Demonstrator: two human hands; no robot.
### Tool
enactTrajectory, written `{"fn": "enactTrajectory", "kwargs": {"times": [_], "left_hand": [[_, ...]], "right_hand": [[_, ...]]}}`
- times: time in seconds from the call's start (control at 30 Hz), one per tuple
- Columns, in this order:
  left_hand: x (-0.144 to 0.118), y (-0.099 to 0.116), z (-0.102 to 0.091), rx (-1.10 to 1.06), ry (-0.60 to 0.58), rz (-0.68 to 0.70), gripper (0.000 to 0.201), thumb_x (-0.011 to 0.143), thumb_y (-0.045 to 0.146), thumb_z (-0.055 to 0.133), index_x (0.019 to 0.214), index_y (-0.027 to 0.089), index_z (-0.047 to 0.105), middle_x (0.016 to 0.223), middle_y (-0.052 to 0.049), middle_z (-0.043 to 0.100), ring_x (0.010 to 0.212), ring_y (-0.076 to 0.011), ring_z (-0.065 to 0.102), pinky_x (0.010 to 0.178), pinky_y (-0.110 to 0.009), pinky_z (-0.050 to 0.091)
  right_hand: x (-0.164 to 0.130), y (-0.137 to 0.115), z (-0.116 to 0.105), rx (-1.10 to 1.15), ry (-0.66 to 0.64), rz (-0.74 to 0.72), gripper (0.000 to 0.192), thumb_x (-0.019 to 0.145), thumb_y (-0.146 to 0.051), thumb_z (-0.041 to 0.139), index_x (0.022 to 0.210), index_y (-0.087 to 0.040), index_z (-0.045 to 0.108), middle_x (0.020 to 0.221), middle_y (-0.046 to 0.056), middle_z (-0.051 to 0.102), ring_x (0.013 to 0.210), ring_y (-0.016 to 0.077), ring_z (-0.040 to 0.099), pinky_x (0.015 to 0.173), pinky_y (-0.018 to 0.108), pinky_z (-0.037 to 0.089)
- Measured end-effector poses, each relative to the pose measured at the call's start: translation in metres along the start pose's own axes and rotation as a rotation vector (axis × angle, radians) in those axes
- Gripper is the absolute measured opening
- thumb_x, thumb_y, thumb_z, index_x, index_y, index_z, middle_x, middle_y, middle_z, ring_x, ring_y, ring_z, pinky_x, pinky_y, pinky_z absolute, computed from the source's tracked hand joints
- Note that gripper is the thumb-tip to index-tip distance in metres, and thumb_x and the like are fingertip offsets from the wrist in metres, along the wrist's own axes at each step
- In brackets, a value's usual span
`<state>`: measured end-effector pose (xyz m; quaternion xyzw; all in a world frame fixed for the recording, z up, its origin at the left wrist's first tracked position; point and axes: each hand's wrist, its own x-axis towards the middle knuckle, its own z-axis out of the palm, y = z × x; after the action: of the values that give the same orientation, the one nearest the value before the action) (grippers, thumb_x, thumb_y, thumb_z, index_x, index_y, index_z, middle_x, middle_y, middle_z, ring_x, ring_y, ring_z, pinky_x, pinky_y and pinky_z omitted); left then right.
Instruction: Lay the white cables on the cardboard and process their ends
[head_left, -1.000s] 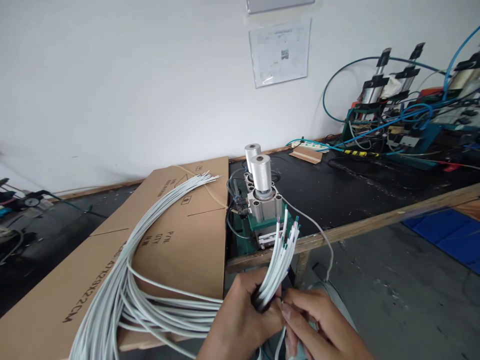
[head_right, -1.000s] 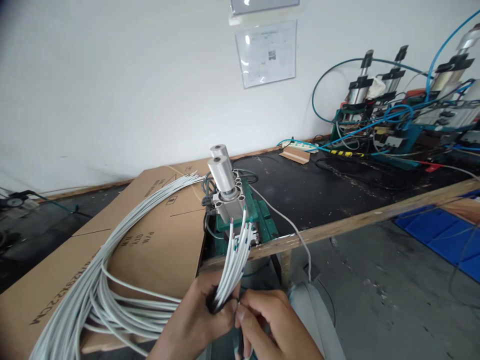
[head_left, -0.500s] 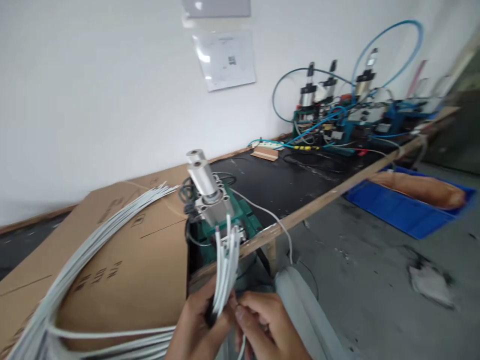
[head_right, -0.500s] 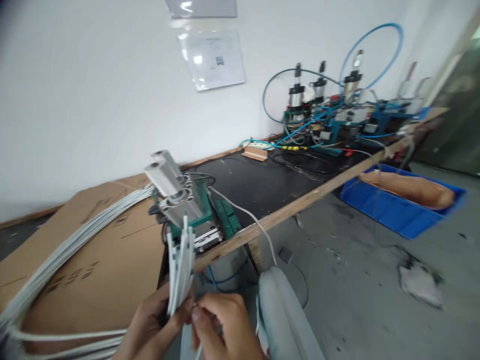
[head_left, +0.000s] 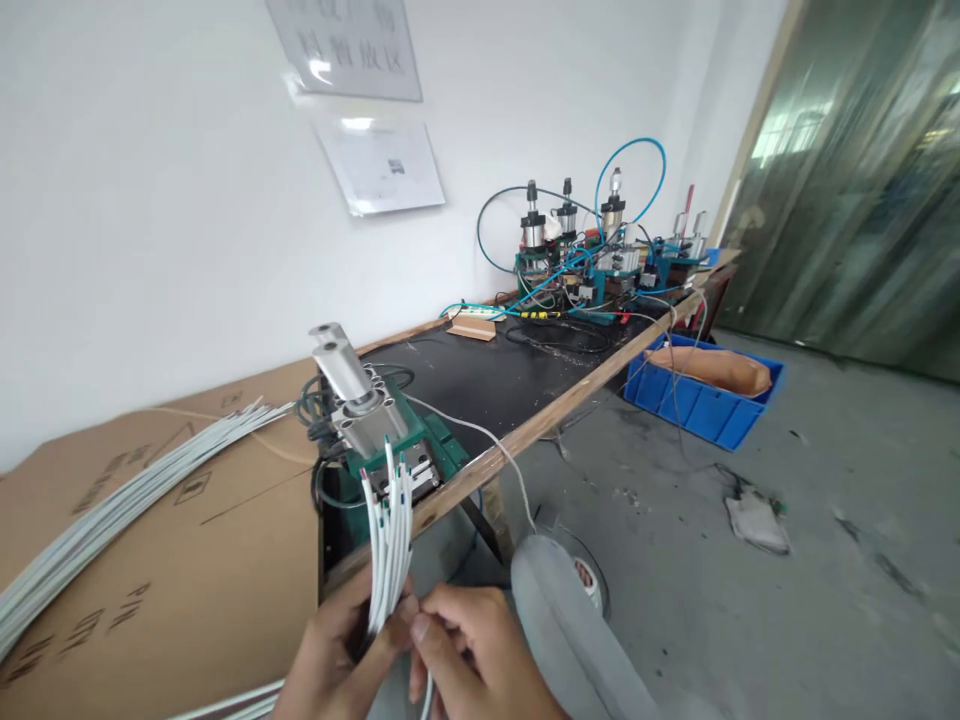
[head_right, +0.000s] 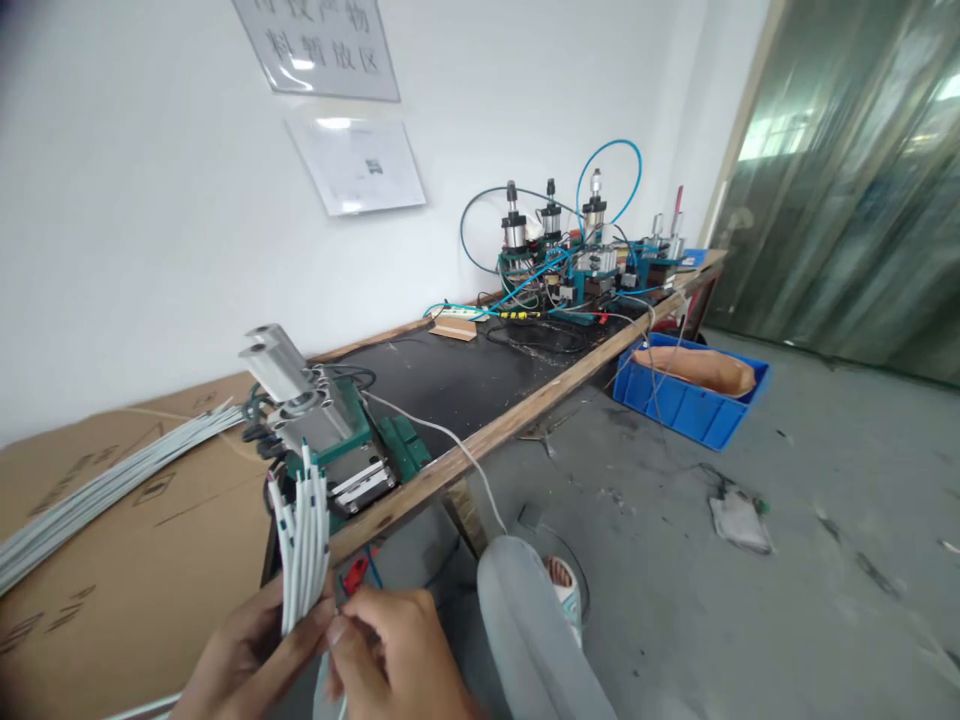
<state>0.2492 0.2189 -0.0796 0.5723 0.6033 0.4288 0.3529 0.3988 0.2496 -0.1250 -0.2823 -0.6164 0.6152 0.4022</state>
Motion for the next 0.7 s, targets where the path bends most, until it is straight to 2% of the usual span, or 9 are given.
{"fn": "enactTrajectory", "kwargs": {"times": [0.13,0.2,0.27,0.37,0.53,0.7], "left_hand": [[-0.001,0.000,0.005,-0.108,0.007,0.004,0.031,0.091,0.047,0.071,0.080,0.019,0.068,0.068,0.003,0.062,0.066,-0.0171,0.057,0.066,-0.024,0.049],[-0.001,0.001,0.007,-0.159,0.010,0.021,0.031,0.091,0.046,0.072,0.081,0.018,0.067,0.072,0.003,0.060,0.069,-0.0168,0.055,0.067,-0.024,0.048],[0.000,0.004,0.009,-0.203,0.009,0.033,0.032,0.092,0.045,0.072,0.080,0.017,0.066,0.071,0.003,0.057,0.069,-0.0160,0.052,0.068,-0.025,0.046],[0.000,0.008,0.009,-0.228,0.016,0.017,0.031,0.091,0.045,0.072,0.081,0.016,0.066,0.069,0.004,0.055,0.065,-0.0146,0.049,0.063,-0.024,0.042],[-0.002,0.007,0.009,-0.250,0.074,-0.028,0.034,0.089,0.049,0.073,0.090,0.015,0.069,0.066,0.005,0.053,0.058,-0.0121,0.043,0.053,-0.023,0.032],[0.003,-0.003,0.012,-0.261,0.141,-0.055,0.041,0.087,0.057,0.072,0.080,0.018,0.064,0.064,0.005,0.050,0.055,-0.0114,0.041,0.050,-0.023,0.032]], "right_hand": [[-0.002,-0.002,-0.001,-0.044,0.043,-0.020,0.050,0.098,-0.064,0.048,0.075,-0.020,0.059,0.066,0.001,0.059,0.059,0.0130,0.058,0.054,0.020,0.044],[-0.003,-0.003,-0.005,-0.045,0.061,-0.009,0.051,0.097,-0.066,0.050,0.086,-0.018,0.062,0.070,0.002,0.059,0.060,0.0135,0.060,0.049,0.018,0.042],[-0.004,-0.003,-0.009,-0.036,0.045,0.007,0.050,0.099,-0.066,0.049,0.091,-0.018,0.061,0.069,-0.001,0.057,0.054,0.0109,0.054,0.043,0.017,0.036],[-0.003,-0.004,-0.016,-0.025,-0.019,0.000,0.047,0.101,-0.063,0.049,0.087,-0.019,0.059,0.067,-0.002,0.056,0.047,0.0073,0.044,0.043,0.017,0.035],[0.005,-0.004,-0.017,0.017,-0.092,0.017,0.049,0.100,-0.065,0.050,0.082,-0.020,0.058,0.064,-0.001,0.059,0.044,0.0063,0.039,0.043,0.018,0.032],[0.013,-0.005,-0.013,0.051,-0.050,0.094,0.053,0.095,-0.069,0.056,0.079,-0.019,0.062,0.061,-0.003,0.054,0.045,0.0055,0.035,0.043,0.018,0.028]]}}
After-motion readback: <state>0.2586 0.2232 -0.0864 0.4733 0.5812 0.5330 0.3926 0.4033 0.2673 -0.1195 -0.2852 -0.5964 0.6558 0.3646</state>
